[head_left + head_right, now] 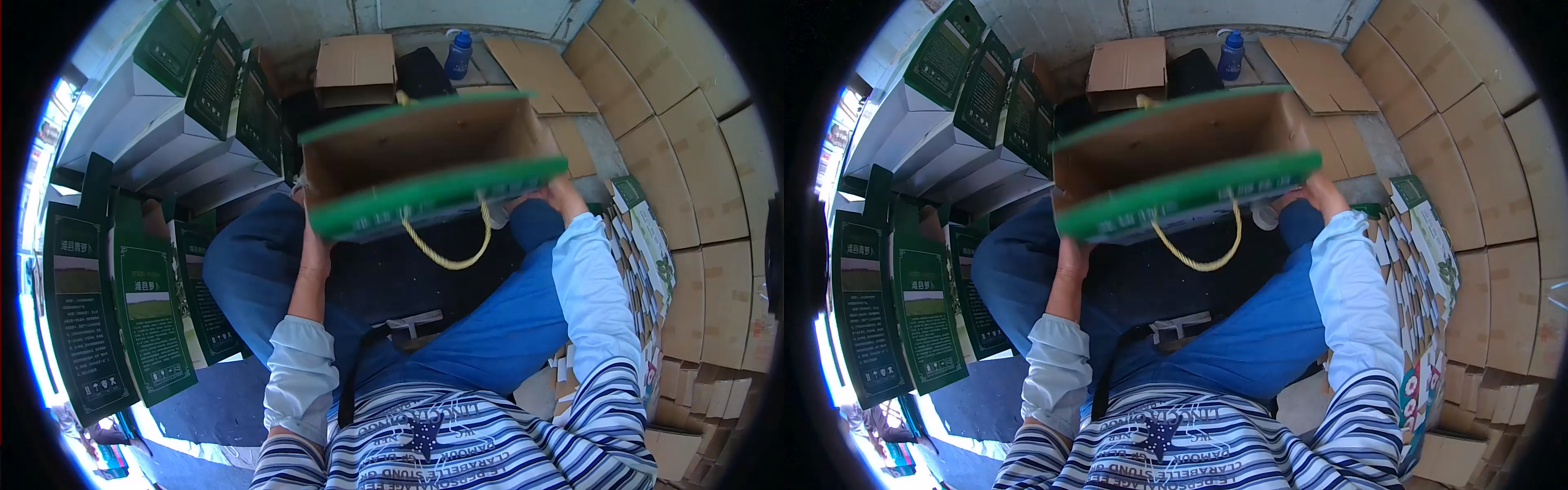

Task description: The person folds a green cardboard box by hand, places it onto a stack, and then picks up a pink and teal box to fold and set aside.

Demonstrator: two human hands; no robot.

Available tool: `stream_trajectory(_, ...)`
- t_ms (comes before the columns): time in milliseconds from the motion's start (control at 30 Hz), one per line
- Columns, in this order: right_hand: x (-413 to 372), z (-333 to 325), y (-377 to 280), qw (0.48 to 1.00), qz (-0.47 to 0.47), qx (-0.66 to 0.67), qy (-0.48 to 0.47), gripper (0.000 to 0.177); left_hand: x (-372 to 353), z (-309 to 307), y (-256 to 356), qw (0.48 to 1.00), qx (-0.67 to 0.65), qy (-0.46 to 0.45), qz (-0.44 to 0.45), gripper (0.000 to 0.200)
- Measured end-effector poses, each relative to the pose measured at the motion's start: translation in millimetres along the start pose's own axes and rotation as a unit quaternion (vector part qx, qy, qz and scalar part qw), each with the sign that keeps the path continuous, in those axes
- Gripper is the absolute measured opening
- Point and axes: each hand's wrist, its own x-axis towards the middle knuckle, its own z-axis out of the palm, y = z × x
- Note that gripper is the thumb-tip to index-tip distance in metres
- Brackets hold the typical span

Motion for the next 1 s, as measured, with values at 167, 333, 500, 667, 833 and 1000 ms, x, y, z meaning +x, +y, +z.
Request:
stream_trajectory(167,1.2,15.8,9.2,0.993,0.103,0.039,-0.033,0.069,-12.3,-1.5,-2.6,0.998,-0.008,-0.054,-0.028,0.065)
stream_trajectory(333,-0.4,27.6,20.4,0.993,0.096,-0.009,-0.061,0.071,-6.9,-10.1,-8.3,0.999,-0.006,-0.047,-0.011,0.064)
stream_trajectory(500,4.4,35.0,28.1,0.985,0.156,-0.054,-0.044,0.054,14.7,-31.2,-28.9,0.996,-0.034,-0.032,-0.082,0.049)
stream_trajectory(667,16.6,29.5,38.2,0.98,0.173,-0.065,-0.076,0.053,18.8,-35.3,-34.1,0.995,-0.044,0.019,-0.093,0.04)
stream_trajectory(833,18.6,27.3,38.6,0.977,0.169,-0.109,-0.068,0.055,31.2,-48.0,-46.6,0.998,-0.035,0.037,-0.035,0.041)
stream_trajectory(1000,6.1,29.0,16.4,0.98,0.135,-0.139,-0.043,0.052,21.7,-38.6,-38.4,0.998,-0.043,0.039,0.0,0.039)
